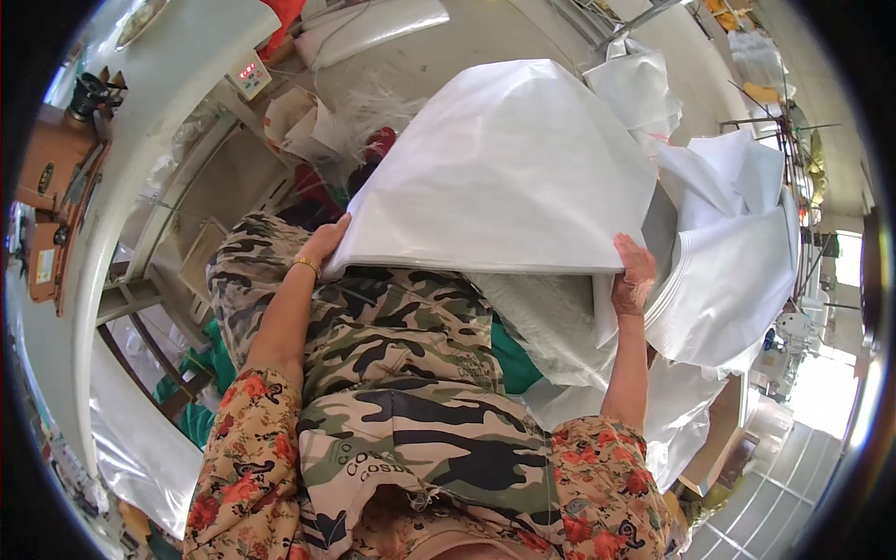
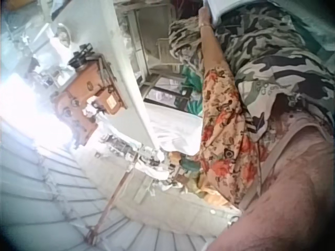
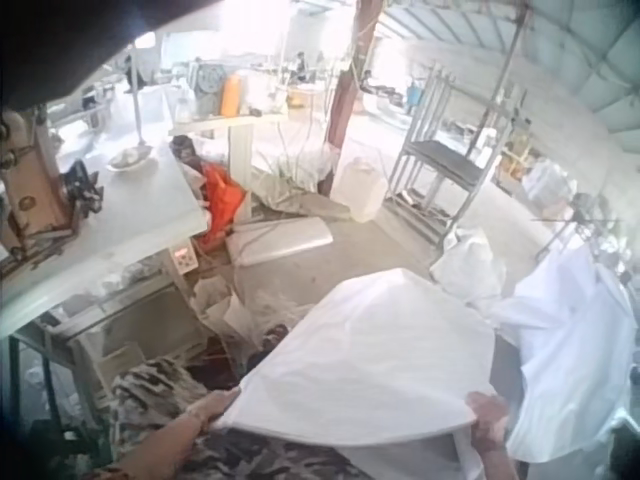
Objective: Folding and aligning large white plastic sheets at an industrial workbench.
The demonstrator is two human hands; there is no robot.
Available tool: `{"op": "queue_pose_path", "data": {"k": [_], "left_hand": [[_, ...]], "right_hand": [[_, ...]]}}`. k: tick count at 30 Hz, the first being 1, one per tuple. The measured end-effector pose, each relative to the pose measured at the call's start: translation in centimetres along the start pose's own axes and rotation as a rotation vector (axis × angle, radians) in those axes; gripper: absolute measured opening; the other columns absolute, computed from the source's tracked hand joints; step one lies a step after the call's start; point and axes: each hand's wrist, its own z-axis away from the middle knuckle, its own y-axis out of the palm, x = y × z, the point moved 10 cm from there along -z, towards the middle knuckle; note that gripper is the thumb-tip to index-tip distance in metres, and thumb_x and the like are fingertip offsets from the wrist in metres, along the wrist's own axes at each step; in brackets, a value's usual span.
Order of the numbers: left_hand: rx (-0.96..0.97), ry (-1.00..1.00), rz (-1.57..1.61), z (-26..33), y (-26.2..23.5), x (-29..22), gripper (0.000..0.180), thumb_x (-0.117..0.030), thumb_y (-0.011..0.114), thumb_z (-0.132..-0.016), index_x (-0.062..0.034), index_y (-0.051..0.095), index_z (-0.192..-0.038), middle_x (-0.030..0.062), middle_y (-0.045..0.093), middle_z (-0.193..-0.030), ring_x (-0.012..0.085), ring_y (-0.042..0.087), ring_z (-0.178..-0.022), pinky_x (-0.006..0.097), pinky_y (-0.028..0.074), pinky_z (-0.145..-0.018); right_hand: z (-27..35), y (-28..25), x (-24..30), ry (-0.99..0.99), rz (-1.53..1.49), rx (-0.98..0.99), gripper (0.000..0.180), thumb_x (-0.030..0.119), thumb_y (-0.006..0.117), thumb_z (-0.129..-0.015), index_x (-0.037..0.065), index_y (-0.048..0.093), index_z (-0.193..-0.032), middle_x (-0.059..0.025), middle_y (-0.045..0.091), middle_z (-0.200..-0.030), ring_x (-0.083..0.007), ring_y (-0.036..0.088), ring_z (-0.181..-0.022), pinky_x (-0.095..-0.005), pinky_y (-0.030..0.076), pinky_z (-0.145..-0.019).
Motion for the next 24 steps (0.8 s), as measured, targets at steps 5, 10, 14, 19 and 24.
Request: {"op": "queue_pose_path", "data": {"k": [5, 10, 14, 19, 24], "left_hand": [[-0.086, -0.576, 0.716, 3.9, 1.6, 3.6, 0.081, -0.064, 0.048, -0.089, 0.0123, 0.062, -0.111, 0.0195, 0.066, -0.105, 0.0264, 0.062, -0.089, 0.037, 0.046, -0.080], [-0.141, -0.500, 1.220, 4.8, 1.7, 1.6, 0.042, -0.037, 0.068, -0.089, 0.0033, 0.068, -0.102, 0.0110, 0.069, -0.096, 0.0197, 0.064, -0.076, 0.033, 0.050, -0.072], [-0.153, -0.228, 1.419, 5.9, -2.4, -1.8, 0.030, -0.023, 0.067, -0.090, 0.0011, 0.064, -0.106, 0.0062, 0.069, -0.095, 0.0140, 0.065, -0.078, 0.027, 0.052, -0.072], [-0.188, 0.134, 1.384, 10.4, -11.8, -12.9, 0.028, -0.017, 0.059, -0.095, -0.0005, 0.058, -0.117, 0.0068, 0.067, -0.103, 0.0125, 0.066, -0.081, 0.026, 0.054, -0.073], [-0.340, 0.361, 1.550, 17.2, -19.3, -21.4, 0.027, -0.007, 0.061, -0.092, -0.0012, 0.058, -0.119, 0.0089, 0.068, -0.106, 0.0150, 0.067, -0.089, 0.028, 0.056, -0.079]], "right_hand": [[-0.6, -0.9, 0.7, -0.027, -0.010, -0.068, 0.034, 0.008, 0.044, -0.088, 0.011, 0.063, -0.116, -0.0068, 0.066, -0.119, -0.0247, 0.060, -0.115, -0.0440, 0.041, -0.097], [-1.0, -2.2, -0.6, -0.021, 0.043, -0.112, 0.032, 0.015, 0.043, -0.092, 0.011, 0.062, -0.117, -0.0056, 0.066, -0.117, -0.0243, 0.062, -0.112, -0.0428, 0.042, -0.095], [-2.0, -3.7, -4.0, -0.060, 0.067, -0.175, 0.029, 0.013, 0.045, -0.092, 0.012, 0.064, -0.114, -0.0073, 0.067, -0.114, -0.0250, 0.062, -0.109, -0.0419, 0.043, -0.093], [-4.0, -6.7, -8.1, -0.037, 0.122, -0.210, 0.040, 0.000, 0.054, -0.078, 0.014, 0.067, -0.113, -0.0085, 0.069, -0.108, -0.0285, 0.064, -0.098, -0.0394, 0.046, -0.090], [-1.8, -6.6, -11.8, 0.152, -0.010, -0.197, 0.028, 0.008, 0.054, -0.088, 0.014, 0.068, -0.112, -0.0086, 0.069, -0.104, -0.0301, 0.064, -0.096, -0.0376, 0.048, -0.089]]}}
